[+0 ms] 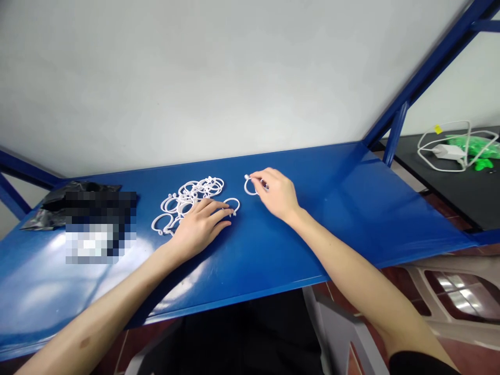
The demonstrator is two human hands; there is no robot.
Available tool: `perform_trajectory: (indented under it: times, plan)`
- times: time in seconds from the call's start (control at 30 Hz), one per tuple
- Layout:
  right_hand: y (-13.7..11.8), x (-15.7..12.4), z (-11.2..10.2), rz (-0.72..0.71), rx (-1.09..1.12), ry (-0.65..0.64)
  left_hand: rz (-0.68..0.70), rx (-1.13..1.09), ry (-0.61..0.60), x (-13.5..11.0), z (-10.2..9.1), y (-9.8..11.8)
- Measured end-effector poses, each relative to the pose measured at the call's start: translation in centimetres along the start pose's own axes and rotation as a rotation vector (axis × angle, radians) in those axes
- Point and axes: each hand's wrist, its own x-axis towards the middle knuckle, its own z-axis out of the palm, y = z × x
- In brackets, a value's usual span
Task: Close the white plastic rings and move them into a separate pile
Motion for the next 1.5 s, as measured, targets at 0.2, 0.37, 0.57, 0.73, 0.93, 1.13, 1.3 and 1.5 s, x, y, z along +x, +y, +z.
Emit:
perform_trajectory:
  times: [0.2, 0.37, 0.57, 0.73, 0.93, 1.13, 1.3, 1.5]
  plan:
    - [5.4, 1.2, -0.1, 0.253, -0.014, 0.030, 0.035, -0.020, -0.034, -0.1, -0.4, -0.3]
    - [5.9, 1.0, 0.2, 0.256, -0.022, -0.104, -0.092, -0.177, 0.046, -0.1, -1.4, 0.3]
    - [4.5, 1.0, -0.1, 0.208, -0.099, -0.055, -0.285, -0.408, 0.089, 0.0, -1.4, 0.5]
    - [0.4, 0.1, -0.8, 0.003, -0.053, 0.004, -0.319, -0.574, 0.119, 0.2, -1.0, 0.6]
    - [-4.1, -2.4, 0.2, -0.153, 0.249, -0.339, -0.480, -0.814, 0.209, 0.1, -1.2, 0.7]
    - [-4.5, -3.0, 0.8, -0.039, 0.374, -0.298, -0.616, -0.945, 0.241, 0.3, -1.5, 0.9]
    - [-4.7, -3.2, 0.9, -0.167, 0.343, -0.222, -0.607, -0.830, 0.294, 0.1, -1.6, 1.3]
    - [-4.8, -3.3, 1.0, -0.202, 0.335, -0.278, -0.544, -0.706, 0.348, -0.2, -1.5, 1.4]
